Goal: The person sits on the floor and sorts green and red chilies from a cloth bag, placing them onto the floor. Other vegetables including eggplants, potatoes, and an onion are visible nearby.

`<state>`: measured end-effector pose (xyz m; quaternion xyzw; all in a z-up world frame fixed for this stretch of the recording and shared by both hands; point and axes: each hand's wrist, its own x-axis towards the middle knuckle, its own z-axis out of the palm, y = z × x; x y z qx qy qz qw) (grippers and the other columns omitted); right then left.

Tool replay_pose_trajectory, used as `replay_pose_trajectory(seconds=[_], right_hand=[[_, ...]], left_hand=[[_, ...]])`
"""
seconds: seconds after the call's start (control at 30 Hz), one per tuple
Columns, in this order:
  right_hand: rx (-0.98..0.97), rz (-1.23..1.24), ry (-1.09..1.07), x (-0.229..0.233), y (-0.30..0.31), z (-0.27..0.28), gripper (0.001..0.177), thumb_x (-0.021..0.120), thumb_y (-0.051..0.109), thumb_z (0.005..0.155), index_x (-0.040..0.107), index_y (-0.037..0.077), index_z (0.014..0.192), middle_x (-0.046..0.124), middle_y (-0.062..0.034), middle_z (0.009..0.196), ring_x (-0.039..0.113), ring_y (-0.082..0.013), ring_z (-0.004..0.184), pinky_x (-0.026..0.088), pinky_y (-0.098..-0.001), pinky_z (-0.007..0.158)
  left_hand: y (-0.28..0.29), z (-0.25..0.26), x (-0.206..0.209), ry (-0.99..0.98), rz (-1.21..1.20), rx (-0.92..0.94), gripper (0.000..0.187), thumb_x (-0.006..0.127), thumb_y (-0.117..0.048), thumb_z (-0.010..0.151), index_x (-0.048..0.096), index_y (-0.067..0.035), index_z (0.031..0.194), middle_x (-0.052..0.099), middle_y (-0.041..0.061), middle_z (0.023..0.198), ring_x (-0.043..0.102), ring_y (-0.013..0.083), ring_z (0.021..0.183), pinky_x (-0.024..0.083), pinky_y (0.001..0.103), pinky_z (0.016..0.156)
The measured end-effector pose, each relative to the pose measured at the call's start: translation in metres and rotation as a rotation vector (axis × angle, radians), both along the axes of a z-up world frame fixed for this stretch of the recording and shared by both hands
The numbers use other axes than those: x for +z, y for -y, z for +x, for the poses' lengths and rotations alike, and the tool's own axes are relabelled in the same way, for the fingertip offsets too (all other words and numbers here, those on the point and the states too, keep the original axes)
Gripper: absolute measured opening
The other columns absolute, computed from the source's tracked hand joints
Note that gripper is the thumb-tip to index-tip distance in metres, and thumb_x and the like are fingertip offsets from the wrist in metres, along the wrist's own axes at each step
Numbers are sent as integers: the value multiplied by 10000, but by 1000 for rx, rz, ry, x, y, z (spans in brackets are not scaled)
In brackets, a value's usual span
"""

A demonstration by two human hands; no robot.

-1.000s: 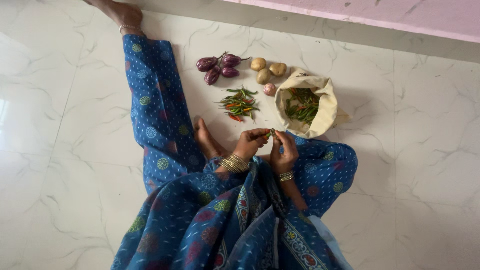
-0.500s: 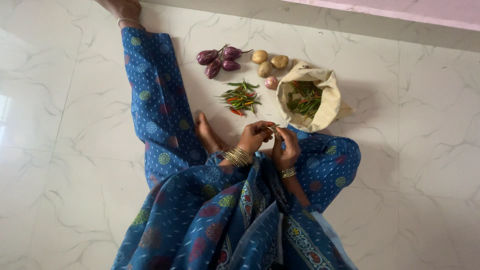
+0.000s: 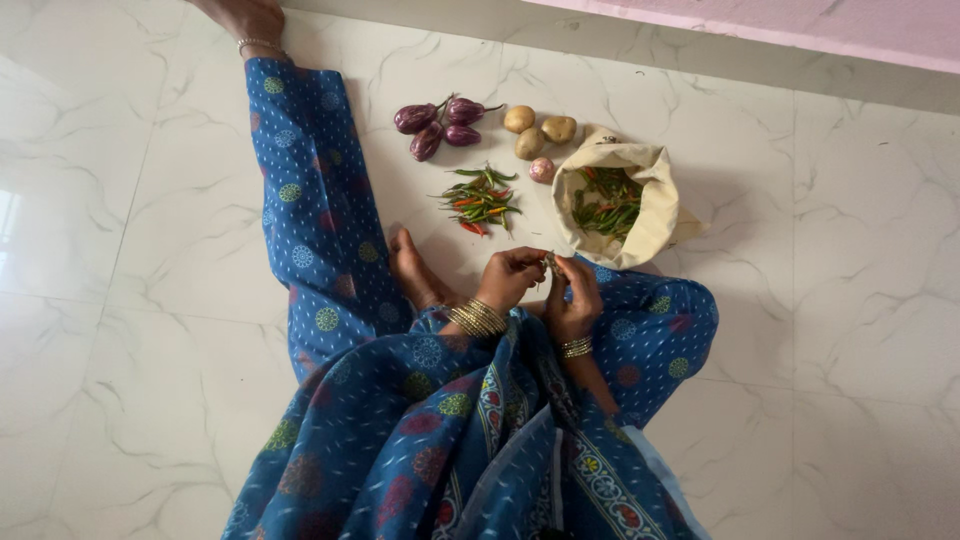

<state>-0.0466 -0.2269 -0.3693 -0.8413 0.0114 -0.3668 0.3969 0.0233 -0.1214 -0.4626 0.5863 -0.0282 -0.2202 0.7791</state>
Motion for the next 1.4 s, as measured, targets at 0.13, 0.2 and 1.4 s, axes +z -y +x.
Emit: replay_pose_trajectory(seconds=[0.13, 0.2, 1.4], right_hand=[[29, -28, -4, 0, -1, -1, 226, 657, -41, 965, 715, 34, 1170, 726, -164, 1118, 720, -316, 1027, 582, -401, 891], [17, -13, -1, -1, -1, -1, 222, 664, -37, 967, 713, 32, 1171, 723, -168, 1120, 721, -312, 1025, 585, -393, 882], [-12, 14, -7, 2, -2, 1, 208, 646, -14, 989, 699, 24, 1186, 714, -173, 1139, 715, -321, 1046, 581, -392, 898]], left_hand=[[-3, 3, 5, 63, -51, 38, 247, 647, 3, 910, 709, 56, 1143, 762, 82, 936, 699, 125, 798, 572, 263, 730], [-4, 0, 10, 128, -26, 7, 254, 674, -10, 919, 716, 46, 1163, 760, 73, 968, 703, 113, 856, 581, 260, 784], [-13, -11, 65, 329, 311, 37, 248, 743, -65, 883, 773, -19, 1124, 708, 90, 870, 704, 152, 783, 563, 288, 725]])
